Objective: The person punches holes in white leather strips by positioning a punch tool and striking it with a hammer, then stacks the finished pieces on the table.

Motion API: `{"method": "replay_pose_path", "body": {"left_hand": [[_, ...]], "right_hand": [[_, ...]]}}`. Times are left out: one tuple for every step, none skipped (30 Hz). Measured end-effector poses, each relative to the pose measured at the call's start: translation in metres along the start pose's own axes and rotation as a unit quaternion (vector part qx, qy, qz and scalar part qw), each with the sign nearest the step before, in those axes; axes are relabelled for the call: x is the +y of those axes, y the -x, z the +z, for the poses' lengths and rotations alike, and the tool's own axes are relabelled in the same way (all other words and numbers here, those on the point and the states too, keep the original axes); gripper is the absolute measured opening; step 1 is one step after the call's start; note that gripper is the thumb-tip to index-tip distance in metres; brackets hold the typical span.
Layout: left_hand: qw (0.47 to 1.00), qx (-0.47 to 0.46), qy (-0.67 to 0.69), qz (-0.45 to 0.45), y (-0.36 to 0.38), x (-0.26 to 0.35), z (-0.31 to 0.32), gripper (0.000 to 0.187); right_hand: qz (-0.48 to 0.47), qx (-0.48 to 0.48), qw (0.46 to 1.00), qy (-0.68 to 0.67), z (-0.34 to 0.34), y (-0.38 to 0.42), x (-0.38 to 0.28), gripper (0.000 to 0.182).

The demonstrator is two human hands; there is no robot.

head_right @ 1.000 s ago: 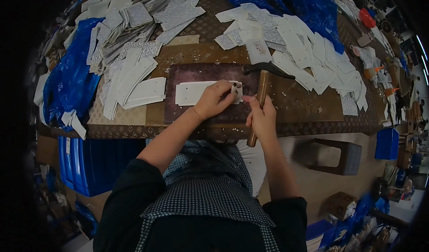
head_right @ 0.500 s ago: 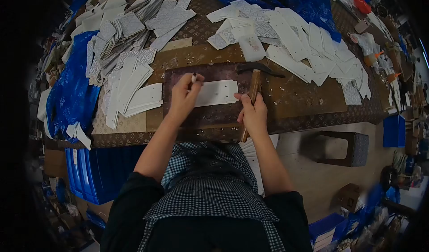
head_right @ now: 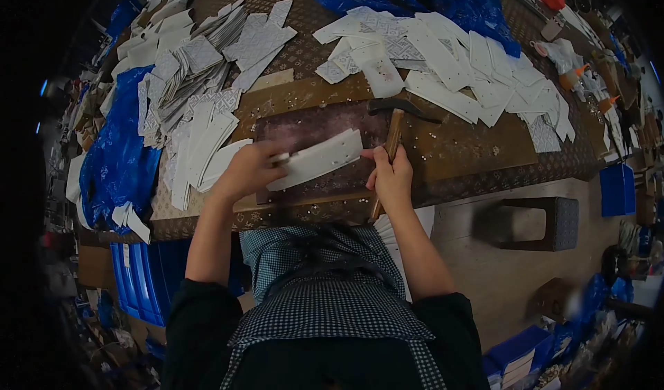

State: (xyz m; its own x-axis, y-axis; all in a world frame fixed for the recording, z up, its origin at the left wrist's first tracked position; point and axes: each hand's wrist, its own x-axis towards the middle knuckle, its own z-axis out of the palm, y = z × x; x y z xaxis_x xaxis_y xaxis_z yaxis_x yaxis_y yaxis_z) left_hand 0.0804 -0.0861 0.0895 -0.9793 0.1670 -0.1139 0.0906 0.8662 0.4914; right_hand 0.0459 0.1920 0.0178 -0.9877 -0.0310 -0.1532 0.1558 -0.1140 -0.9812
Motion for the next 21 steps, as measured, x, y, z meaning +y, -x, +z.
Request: {"method": "replay_pose_path", "body": {"left_hand": [[0.999, -0.01, 0.051, -0.006, 0.005, 0.005, -0.012, 0.04], [0.995, -0.018, 0.102, -0.014, 0.011, 0.01, -0.024, 0.037], [0.988, -0.022, 0.152, -0.023, 0.016, 0.011, -0.033, 0.034], [0.957, 0.03, 0.288, -0.018, 0.017, 0.002, -0.031, 0.022], [0.938, 0.074, 0.338, -0.024, 0.014, -0.003, -0.033, 0.019], [0.915, 0.119, 0.385, -0.028, 0.011, -0.004, -0.035, 0.017], [0.878, 0.165, 0.447, -0.037, 0.007, 0.0, -0.03, 0.017], [0.856, 0.176, 0.483, -0.047, 0.006, 0.004, -0.03, 0.018], [0.832, 0.186, 0.52, -0.057, 0.006, 0.006, -0.031, 0.019], [0.805, 0.193, 0.557, -0.066, 0.004, 0.009, -0.029, 0.021], [0.793, 0.207, 0.572, -0.034, 0.003, 0.012, -0.026, 0.021], [0.78, 0.217, 0.586, -0.026, 0.004, 0.017, -0.025, 0.02], [0.767, 0.227, 0.6, -0.019, 0.005, 0.025, -0.026, 0.02], [0.753, 0.235, 0.614, -0.012, 0.007, 0.031, -0.026, 0.019], [0.744, 0.238, 0.624, -0.012, 0.009, 0.035, -0.023, 0.019], [0.735, 0.24, 0.634, -0.013, 0.011, 0.04, -0.021, 0.019], [0.726, 0.242, 0.643, -0.013, 0.013, 0.043, -0.018, 0.019], [0.724, 0.246, 0.644, -0.019, 0.015, 0.045, -0.013, 0.019], [0.723, 0.248, 0.645, -0.024, 0.017, 0.047, -0.007, 0.019], [0.721, 0.25, 0.646, -0.029, 0.018, 0.048, -0.001, 0.019], [0.705, 0.257, 0.66, -0.023, 0.018, 0.048, 0.004, 0.019]], "right_hand": [[0.0, 0.006, 1.0, -0.009, 0.0, 0.001, 0.001, 0.021], [0.006, 0.013, 1.0, -0.015, 0.0, 0.001, 0.001, 0.021], [0.011, 0.017, 1.0, -0.02, 0.001, 0.0, 0.001, 0.022], [0.015, 0.018, 0.999, -0.026, 0.002, -0.001, 0.001, 0.022], [0.014, 0.014, 1.0, -0.011, 0.002, -0.001, 0.001, 0.022], [0.012, 0.011, 1.0, 0.004, 0.002, -0.002, 0.001, 0.022], [0.003, 0.007, 1.0, 0.011, 0.001, -0.002, 0.002, 0.022], [0.002, 0.003, 1.0, 0.013, 0.002, -0.002, 0.004, 0.022], [0.001, 0.002, 1.0, 0.017, 0.002, -0.002, 0.004, 0.022], [0.001, 0.003, 1.0, 0.023, 0.002, -0.001, 0.003, 0.022], [-0.001, 0.002, 1.0, 0.019, 0.002, -0.001, 0.002, 0.021], [-0.002, 0.004, 1.0, 0.016, 0.003, 0.001, 0.001, 0.021], [-0.002, 0.006, 1.0, 0.012, 0.003, 0.001, -0.001, 0.021], [0.007, -0.002, 1.0, 0.021, 0.003, 0.001, -0.001, 0.021], [0.016, -0.01, 0.999, 0.03, 0.001, 0.0, -0.001, 0.021], [0.026, -0.018, 0.999, 0.038, 0.0, -0.001, -0.001, 0.021], [0.055, -0.058, 0.996, 0.05, -0.004, -0.003, -0.003, 0.021], [0.083, -0.096, 0.99, 0.061, -0.009, -0.006, -0.006, 0.021], [0.111, -0.133, 0.982, 0.072, -0.012, -0.007, -0.01, 0.021], [0.131, -0.163, 0.976, 0.066, -0.013, -0.008, -0.014, 0.022], [0.151, -0.192, 0.968, 0.06, -0.013, -0.008, -0.02, 0.022]]}}
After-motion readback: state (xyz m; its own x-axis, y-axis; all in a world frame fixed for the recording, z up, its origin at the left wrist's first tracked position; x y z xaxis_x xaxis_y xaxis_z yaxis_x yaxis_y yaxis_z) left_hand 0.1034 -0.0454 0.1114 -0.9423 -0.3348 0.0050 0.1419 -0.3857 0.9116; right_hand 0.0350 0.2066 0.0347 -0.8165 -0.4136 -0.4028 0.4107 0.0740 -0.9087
